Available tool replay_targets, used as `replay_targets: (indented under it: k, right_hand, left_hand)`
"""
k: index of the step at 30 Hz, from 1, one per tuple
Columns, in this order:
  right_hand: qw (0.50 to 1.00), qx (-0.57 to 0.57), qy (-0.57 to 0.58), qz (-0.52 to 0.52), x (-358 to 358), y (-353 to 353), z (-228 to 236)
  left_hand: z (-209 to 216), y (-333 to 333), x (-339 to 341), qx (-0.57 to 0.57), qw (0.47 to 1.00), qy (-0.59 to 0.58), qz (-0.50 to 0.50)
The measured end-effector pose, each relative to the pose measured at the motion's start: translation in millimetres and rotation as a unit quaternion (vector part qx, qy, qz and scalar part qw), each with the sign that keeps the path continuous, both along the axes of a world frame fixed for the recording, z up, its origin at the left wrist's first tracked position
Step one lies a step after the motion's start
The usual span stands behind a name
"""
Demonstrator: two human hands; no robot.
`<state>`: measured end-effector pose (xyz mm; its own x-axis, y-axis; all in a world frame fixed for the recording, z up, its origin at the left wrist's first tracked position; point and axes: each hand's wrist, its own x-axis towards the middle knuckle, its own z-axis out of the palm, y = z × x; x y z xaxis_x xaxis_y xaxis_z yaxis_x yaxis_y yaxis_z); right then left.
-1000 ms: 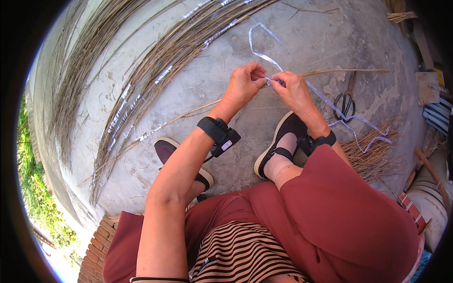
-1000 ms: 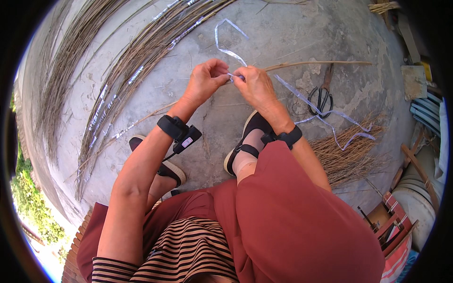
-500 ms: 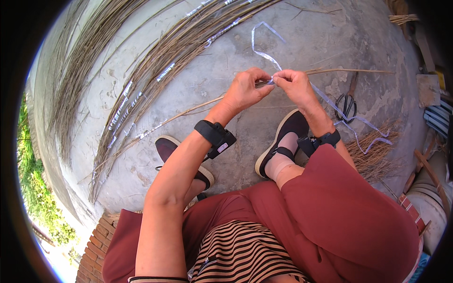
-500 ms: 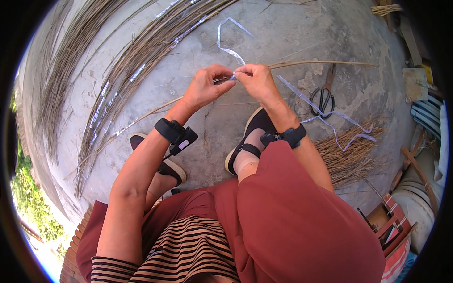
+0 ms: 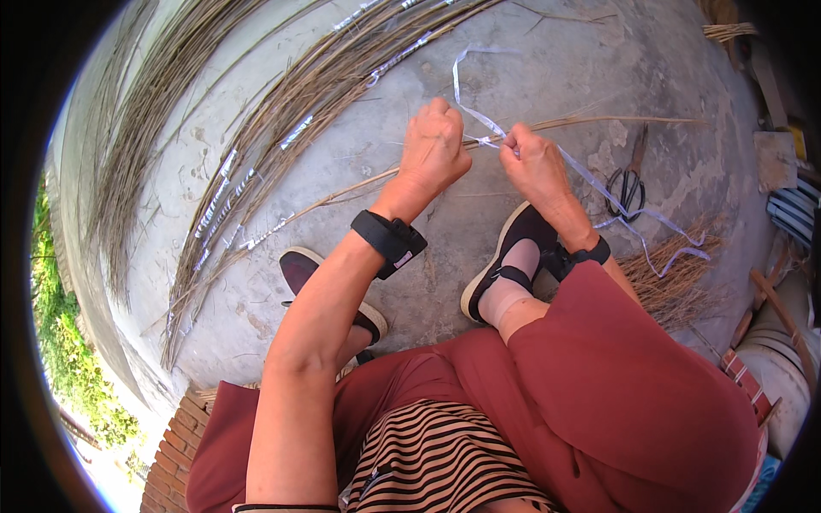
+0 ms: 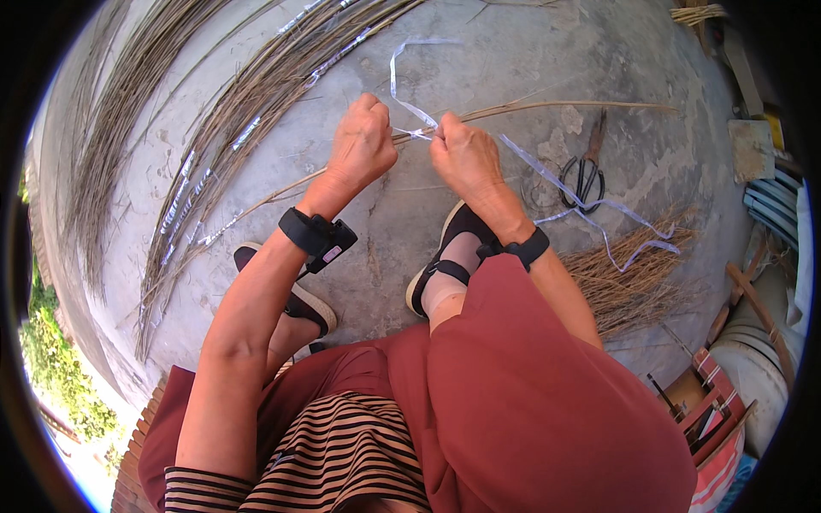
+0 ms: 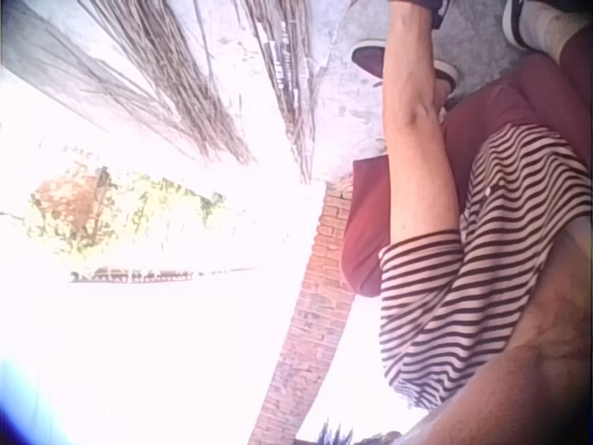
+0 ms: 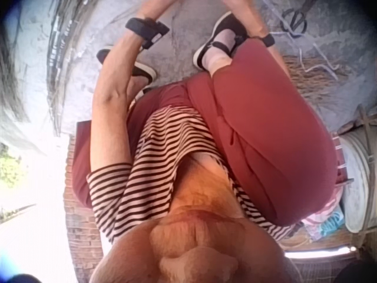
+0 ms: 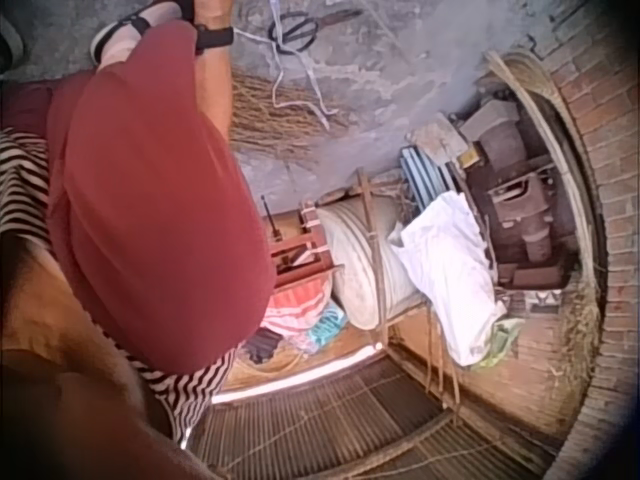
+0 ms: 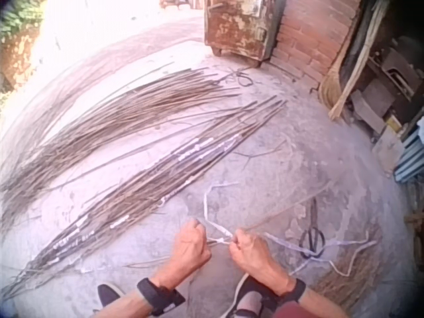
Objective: The person handles long dried plant stems on the ground, then unwraps a plastic cover from a set of clear plastic bands, and begins wrapping a band tightly around the ends of a bunch of stems to bind them together.
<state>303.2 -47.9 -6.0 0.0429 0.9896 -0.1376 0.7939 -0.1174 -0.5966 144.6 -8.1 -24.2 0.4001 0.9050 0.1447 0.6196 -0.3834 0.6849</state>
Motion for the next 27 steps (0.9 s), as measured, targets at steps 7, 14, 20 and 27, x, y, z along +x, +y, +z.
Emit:
replay_targets:
  k: [7, 14, 20, 27]
  right_hand:
    - [0.999, 0.0, -0.026, 0.025, 2.3, -2.9, -5.7]
    - [0.999, -0.016, 0.027, 0.011, 10.9, -5.7, -5.7]
    - [0.998, -0.021, 0.056, 0.012, 12.2, -5.8, 5.5]
    - [0.998, -0.005, 0.06, -0.003, 11.3, -4.4, 11.5]
  left_hand:
    - [-3.1, -2.2, 4.7, 0.013, 1.0, 0.027, 0.006]
    - [-18.3, 2.8, -8.4, -0.246, 0.969, -0.027, -0.028]
    - [-5.5, 5.8, -11.0, -0.284, 0.952, -0.097, -0.058]
    - [-1.9, 6.8, -12.8, -0.15, 0.978, -0.08, -0.125]
